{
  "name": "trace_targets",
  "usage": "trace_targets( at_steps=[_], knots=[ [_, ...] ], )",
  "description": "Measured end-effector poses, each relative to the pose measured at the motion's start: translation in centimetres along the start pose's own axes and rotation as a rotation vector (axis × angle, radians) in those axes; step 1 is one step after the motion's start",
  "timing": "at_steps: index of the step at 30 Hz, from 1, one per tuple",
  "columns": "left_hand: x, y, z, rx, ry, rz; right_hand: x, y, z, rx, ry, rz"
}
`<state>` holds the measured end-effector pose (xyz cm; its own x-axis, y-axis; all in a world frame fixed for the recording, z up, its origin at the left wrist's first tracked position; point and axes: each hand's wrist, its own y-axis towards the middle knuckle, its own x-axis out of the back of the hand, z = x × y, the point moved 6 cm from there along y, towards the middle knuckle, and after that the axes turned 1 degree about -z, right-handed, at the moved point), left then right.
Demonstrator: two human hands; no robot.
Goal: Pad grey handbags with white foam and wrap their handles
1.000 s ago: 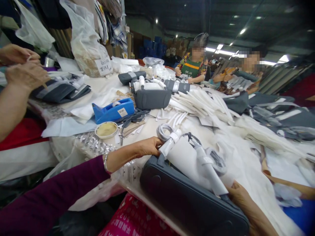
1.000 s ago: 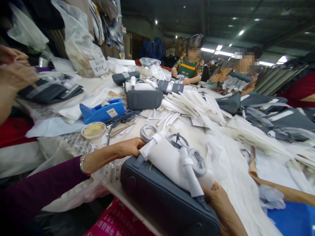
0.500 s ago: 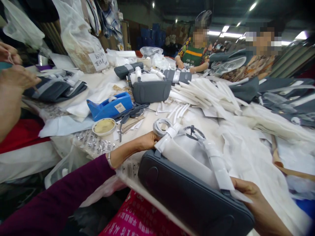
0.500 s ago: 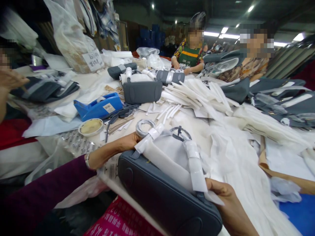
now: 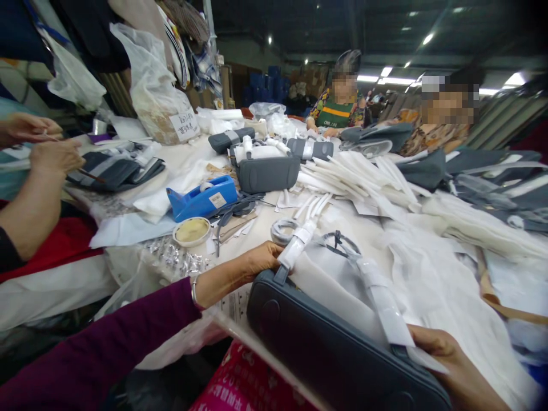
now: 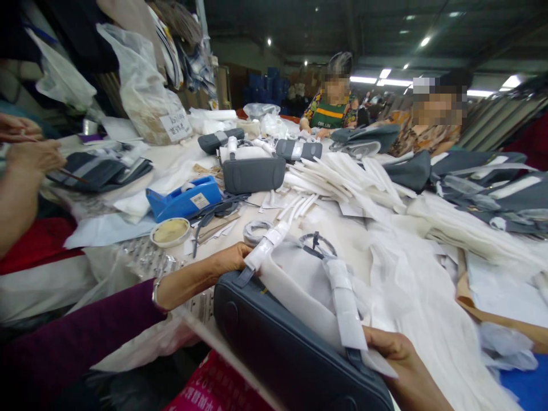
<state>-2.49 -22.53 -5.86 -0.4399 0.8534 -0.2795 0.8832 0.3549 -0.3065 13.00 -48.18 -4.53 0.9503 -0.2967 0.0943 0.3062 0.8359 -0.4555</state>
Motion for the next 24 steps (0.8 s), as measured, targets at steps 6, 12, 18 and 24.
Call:
trace_targets(
  at_steps=[6, 12, 18, 24],
  knots=[
    [-0.1, 0.0, -0.2, -0.051, 0.131, 0.058, -0.6, -0.2, 0.5, -0.004, 0.232, -0.061],
    [-0.1, -1.0, -2.7, -0.130, 0.412, 0.414, -1.9, -0.4, 1.9, 0.002, 0.084, 0.045],
    [-1.3, -0.8, -5.0, -0.195, 0.563, 0.498, -1.2, 0.2, 2.2, 0.013, -0.130, 0.046],
    [-2.1, -1.0, -5.2, -0.161, 0.512, 0.458, -1.4, 0.3, 2.1, 0.112, -0.188, 0.134]
  ],
)
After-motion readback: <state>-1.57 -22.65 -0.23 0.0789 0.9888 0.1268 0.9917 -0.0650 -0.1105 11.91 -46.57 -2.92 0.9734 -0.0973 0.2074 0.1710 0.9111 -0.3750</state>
